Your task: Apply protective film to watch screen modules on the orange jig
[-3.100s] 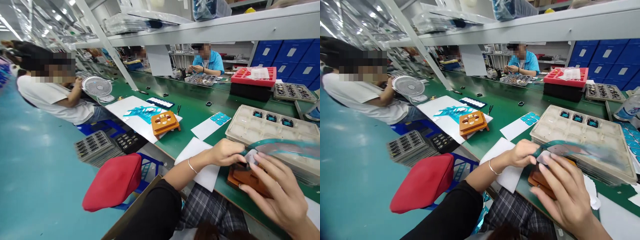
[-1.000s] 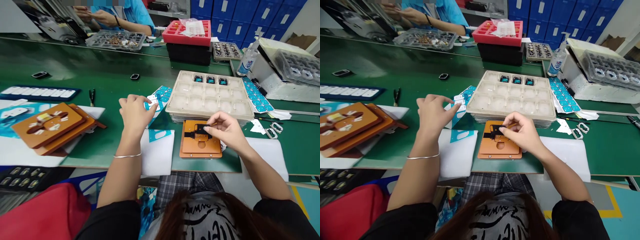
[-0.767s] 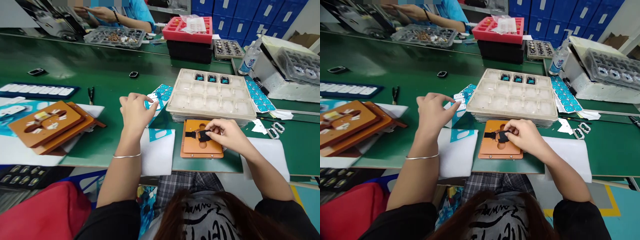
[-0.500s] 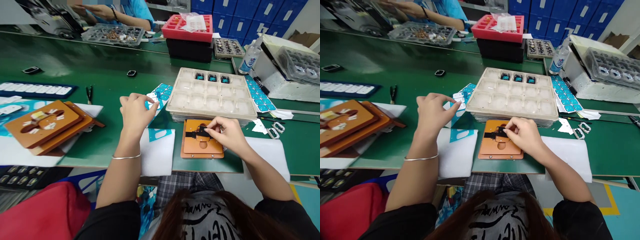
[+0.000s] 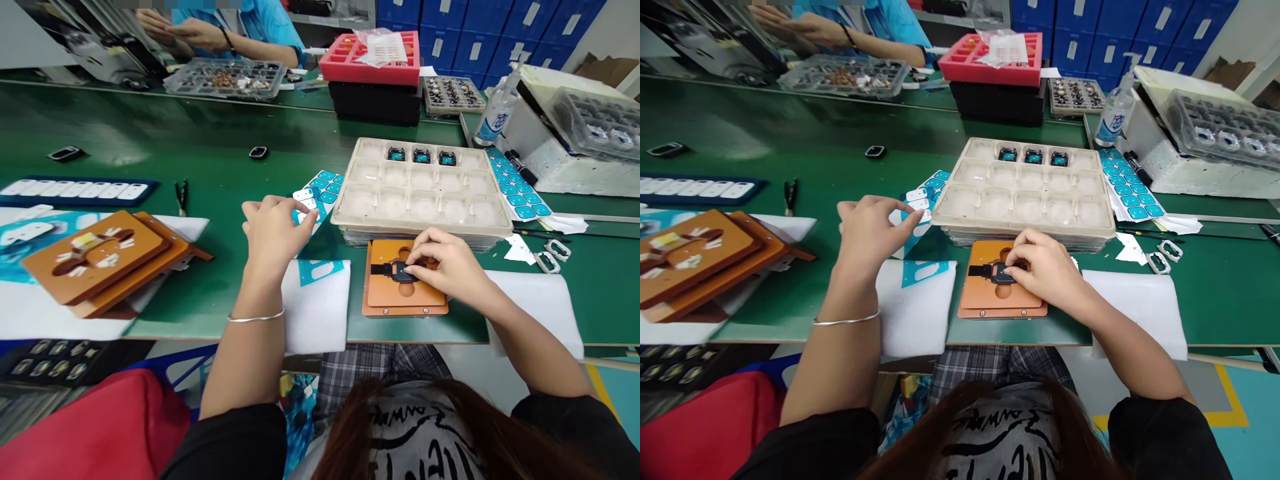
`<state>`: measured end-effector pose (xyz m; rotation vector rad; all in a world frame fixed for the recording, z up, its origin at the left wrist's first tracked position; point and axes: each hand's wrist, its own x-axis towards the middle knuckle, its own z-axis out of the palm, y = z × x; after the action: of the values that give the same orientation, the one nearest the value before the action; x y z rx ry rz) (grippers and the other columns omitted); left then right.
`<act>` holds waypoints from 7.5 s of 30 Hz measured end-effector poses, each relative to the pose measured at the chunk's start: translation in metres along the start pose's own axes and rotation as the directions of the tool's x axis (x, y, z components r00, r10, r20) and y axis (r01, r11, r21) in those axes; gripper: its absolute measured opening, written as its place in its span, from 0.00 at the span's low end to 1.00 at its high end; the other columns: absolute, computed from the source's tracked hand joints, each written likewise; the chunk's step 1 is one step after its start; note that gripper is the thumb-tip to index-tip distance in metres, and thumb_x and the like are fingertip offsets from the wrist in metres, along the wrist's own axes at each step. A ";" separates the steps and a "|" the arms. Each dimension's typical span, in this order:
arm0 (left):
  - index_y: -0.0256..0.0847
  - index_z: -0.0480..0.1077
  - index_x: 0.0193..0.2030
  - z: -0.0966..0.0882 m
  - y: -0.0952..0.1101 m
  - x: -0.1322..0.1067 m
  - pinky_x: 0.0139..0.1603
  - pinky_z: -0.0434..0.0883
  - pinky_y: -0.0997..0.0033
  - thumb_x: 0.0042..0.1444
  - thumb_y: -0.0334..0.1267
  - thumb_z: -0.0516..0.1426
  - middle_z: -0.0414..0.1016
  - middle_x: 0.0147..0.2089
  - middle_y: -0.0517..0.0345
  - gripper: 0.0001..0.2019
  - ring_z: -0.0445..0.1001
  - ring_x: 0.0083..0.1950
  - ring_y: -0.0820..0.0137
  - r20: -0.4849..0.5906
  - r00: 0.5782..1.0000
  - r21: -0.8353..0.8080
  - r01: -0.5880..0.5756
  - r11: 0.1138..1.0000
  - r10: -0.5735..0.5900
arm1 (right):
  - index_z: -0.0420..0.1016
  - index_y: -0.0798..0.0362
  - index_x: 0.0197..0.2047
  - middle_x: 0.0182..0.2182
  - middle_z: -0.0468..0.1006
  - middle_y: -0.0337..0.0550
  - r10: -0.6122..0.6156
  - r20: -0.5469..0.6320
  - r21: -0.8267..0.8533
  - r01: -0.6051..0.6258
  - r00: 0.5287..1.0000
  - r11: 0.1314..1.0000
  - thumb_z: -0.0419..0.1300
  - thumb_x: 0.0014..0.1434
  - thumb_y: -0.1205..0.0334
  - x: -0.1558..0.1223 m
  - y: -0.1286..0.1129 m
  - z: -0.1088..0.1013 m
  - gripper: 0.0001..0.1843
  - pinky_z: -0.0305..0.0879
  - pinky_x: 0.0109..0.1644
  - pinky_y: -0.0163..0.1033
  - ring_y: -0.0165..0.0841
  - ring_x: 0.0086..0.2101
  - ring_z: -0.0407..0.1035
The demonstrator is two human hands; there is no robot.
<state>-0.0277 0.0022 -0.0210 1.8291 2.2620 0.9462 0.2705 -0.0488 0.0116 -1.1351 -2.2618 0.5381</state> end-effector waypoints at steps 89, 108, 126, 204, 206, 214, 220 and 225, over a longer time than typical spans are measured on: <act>0.40 0.70 0.20 -0.005 0.026 -0.002 0.28 0.63 0.71 0.53 0.45 0.59 0.72 0.22 0.59 0.15 0.68 0.25 0.72 -0.376 0.918 -0.333 -0.259 0.907 0.123 | 0.74 0.50 0.44 0.39 0.82 0.46 -0.070 0.126 -0.079 0.081 0.989 0.994 0.69 0.55 0.59 -0.004 -0.007 -0.010 0.14 0.71 0.42 0.43 0.41 0.41 0.72; 0.39 0.71 0.20 -0.015 0.024 0.001 0.29 0.65 0.71 0.51 0.42 0.59 0.72 0.23 0.58 0.13 0.68 0.26 0.72 -0.428 0.904 -0.364 -0.172 0.915 0.000 | 0.51 0.57 0.73 0.73 0.51 0.55 -0.366 0.395 -0.145 0.450 0.843 0.881 0.56 0.64 0.35 0.023 -0.022 -0.002 0.46 0.44 0.75 0.58 0.47 0.73 0.40; 0.40 0.70 0.20 -0.017 0.020 0.004 0.29 0.66 0.69 0.51 0.43 0.58 0.71 0.22 0.58 0.13 0.68 0.25 0.71 -0.450 0.893 -0.439 -0.197 0.877 -0.025 | 0.60 0.53 0.70 0.71 0.59 0.49 -0.517 0.449 -0.061 0.602 0.729 0.796 0.54 0.70 0.47 0.042 -0.019 0.018 0.31 0.45 0.75 0.56 0.42 0.72 0.43; 0.53 0.68 0.52 -0.003 0.059 -0.052 0.45 0.80 0.55 0.58 0.46 0.66 0.80 0.50 0.50 0.18 0.77 0.52 0.60 -0.344 0.582 -0.796 -0.597 0.100 0.737 | 0.78 0.49 0.33 0.25 0.80 0.37 0.105 -0.024 -0.233 -0.107 0.994 0.966 0.63 0.61 0.63 -0.026 0.010 -0.045 0.04 0.62 0.26 0.38 0.32 0.23 0.72; 0.52 0.67 0.50 -0.003 0.059 -0.052 0.48 0.80 0.53 0.58 0.45 0.66 0.80 0.50 0.51 0.16 0.78 0.53 0.60 -0.334 0.579 -0.821 -0.567 0.073 0.744 | 0.79 0.50 0.30 0.25 0.81 0.38 0.123 0.087 -0.359 -0.084 0.989 0.929 0.62 0.57 0.70 -0.026 0.025 -0.039 0.08 0.59 0.26 0.38 0.33 0.23 0.72; 0.46 0.61 0.57 -0.010 0.060 -0.067 0.47 0.80 0.53 0.64 0.43 0.60 0.77 0.54 0.43 0.18 0.78 0.54 0.57 -0.023 0.532 -0.979 -0.183 0.089 0.846 | 0.83 0.47 0.39 0.36 0.85 0.42 -0.094 -0.208 -0.130 0.068 0.974 0.989 0.61 0.64 0.65 -0.020 -0.009 -0.031 0.09 0.72 0.33 0.41 0.36 0.34 0.78; 0.48 0.62 0.62 -0.010 0.058 -0.060 0.48 0.76 0.56 0.66 0.41 0.56 0.77 0.53 0.45 0.18 0.75 0.52 0.60 -0.046 0.389 -0.941 -0.325 0.090 0.920 | 0.82 0.46 0.47 0.42 0.81 0.43 -0.009 -0.166 0.514 0.094 0.986 0.852 0.65 0.62 0.64 -0.016 -0.035 -0.010 0.10 0.71 0.28 0.36 0.28 0.30 0.72; 0.52 0.61 0.66 -0.010 0.057 -0.054 0.48 0.75 0.56 0.69 0.44 0.51 0.76 0.54 0.46 0.20 0.74 0.51 0.60 0.003 0.305 -0.907 -0.399 0.130 0.952 | 0.84 0.44 0.46 0.44 0.82 0.44 0.028 -0.165 0.625 0.082 0.986 0.777 0.65 0.62 0.66 -0.017 -0.032 0.003 0.11 0.71 0.27 0.34 0.32 0.37 0.75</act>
<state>0.0325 -0.0460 -0.0004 2.1914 0.1527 0.9284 0.2578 -0.0808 0.0222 -0.7579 -1.7303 1.0532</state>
